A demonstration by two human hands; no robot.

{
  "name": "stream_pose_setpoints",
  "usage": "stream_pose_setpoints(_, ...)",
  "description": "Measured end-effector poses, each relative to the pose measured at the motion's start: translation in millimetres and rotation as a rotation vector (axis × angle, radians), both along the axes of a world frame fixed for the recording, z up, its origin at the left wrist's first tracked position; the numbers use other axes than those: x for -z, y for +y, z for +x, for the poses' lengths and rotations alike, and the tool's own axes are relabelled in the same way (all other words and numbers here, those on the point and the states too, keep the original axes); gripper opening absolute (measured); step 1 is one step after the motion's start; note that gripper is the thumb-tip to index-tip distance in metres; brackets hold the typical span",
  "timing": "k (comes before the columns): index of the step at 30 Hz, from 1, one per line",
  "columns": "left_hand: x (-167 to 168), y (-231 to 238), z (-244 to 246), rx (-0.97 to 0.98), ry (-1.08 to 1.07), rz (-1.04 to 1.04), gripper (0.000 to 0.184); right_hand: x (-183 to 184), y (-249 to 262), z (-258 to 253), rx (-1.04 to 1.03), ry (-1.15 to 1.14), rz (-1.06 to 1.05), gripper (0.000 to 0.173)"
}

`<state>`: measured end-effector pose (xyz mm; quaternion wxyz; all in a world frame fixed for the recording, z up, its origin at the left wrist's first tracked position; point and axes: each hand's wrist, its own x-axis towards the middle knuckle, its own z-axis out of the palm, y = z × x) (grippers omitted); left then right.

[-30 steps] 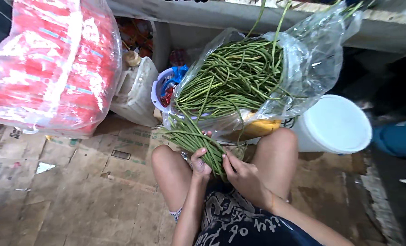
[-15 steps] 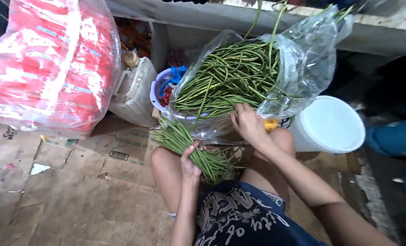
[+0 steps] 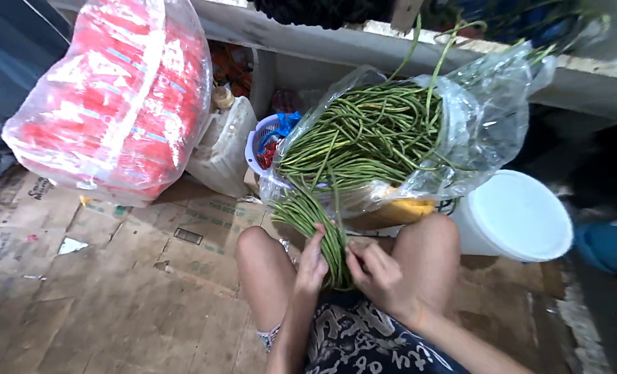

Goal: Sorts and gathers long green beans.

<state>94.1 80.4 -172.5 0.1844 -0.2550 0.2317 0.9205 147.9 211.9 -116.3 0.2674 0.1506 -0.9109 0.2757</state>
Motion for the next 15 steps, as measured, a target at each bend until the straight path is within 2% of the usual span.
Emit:
stream_pose_setpoints(5, -7, 2, -3, 0.038, -0.071, 0.016, 0.026, 36, 18, 26, -0.243, -0.085, -0.035, 0.015)
stream_pose_setpoints(9, 3, 4, 2, -0.004, 0.022, 0.184, 0.022, 42, 28, 33, -0.303, -0.16, -0.066, 0.021)
stream_pose_setpoints(12, 8, 3, 8, 0.009, 0.089, 0.237, 0.043, 43, 31, 34, -0.347, -0.215, -0.14, 0.017)
stream_pose_setpoints(14, 6, 1, 10, 0.019, 0.114, 0.18, 0.045, 36, 35, 30, -0.43, -0.28, -0.172, 0.013)
stream_pose_setpoints(15, 5, -1, 12, 0.003, 0.135, 0.167, 0.045, 29, 37, 24, -0.468, -0.313, -0.189, 0.017)
